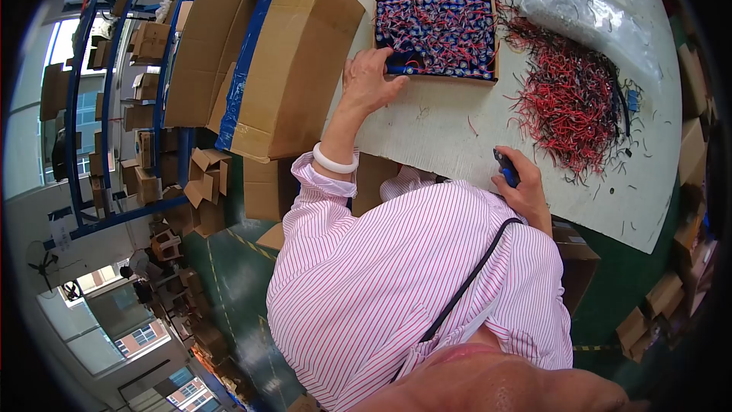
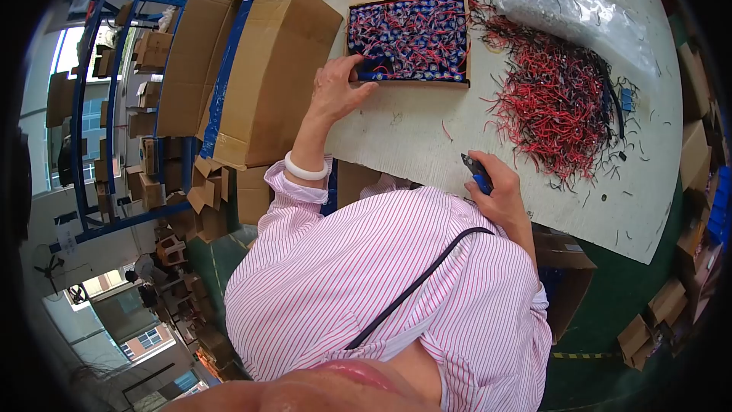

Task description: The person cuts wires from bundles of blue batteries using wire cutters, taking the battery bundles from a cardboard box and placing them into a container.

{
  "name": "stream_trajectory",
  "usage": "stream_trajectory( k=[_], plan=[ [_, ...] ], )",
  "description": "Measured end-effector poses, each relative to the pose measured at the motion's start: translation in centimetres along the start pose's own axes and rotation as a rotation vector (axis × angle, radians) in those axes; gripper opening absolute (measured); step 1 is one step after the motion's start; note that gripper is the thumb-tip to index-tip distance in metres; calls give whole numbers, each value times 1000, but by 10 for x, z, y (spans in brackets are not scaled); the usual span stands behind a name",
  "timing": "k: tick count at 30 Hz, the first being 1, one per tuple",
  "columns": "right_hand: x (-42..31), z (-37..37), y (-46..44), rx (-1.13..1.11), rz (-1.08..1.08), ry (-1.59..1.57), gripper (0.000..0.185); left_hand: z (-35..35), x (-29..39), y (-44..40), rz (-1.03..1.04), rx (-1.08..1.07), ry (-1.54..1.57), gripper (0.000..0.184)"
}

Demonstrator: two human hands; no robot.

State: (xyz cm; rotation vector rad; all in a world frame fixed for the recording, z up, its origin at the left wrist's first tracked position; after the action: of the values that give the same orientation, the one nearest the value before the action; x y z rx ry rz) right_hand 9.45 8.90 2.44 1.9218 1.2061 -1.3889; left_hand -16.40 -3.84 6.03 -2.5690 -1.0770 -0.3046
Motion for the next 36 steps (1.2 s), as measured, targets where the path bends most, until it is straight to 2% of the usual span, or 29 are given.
stream_trajectory(
  k=[5,17,19,20,22,25,32,34,36],
  plan=[
    [9,0,-4,-71,70,-20,46,8,0,-9,-80,-11,70,45],
    [12,-4,-11,-59,81,-31,45,24,9,-20,-187,-60,241,41],
    [14,-4,-12,-64,89,-33,45,25,10,-24,-221,-36,269,29],
    [16,-4,-10,-72,105,-40,45,30,7,-24,-216,-37,273,29],
    [16,-4,-10,-60,96,-34,46,41,5,-23,-221,-29,630,16],
    [15,-2,-10,-53,77,-20,46,41,6,-21,-189,9,712,12],
    [14,-4,-11,-48,97,-11,46,33,9,-20,-117,-59,587,12],
    [14,-4,-11,-47,103,-7,46,33,16,-20,-138,-168,515,13],
    [14,-3,-12,-43,103,-4,47,37,15,-21,-126,-143,514,13]
  ],
)
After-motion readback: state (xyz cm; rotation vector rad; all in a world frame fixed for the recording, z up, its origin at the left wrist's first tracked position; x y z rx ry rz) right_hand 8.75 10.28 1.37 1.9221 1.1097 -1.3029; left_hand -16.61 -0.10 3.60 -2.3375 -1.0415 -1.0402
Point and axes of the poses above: each hand's wrist, its own y-axis away from the middle knuckle, its own z-axis out of the palm, x = y × z, the point moved 10 cm from there along -y, towards the middle knuckle, and after that the axes turned 10 degrees about x, right-handed, at the moved point
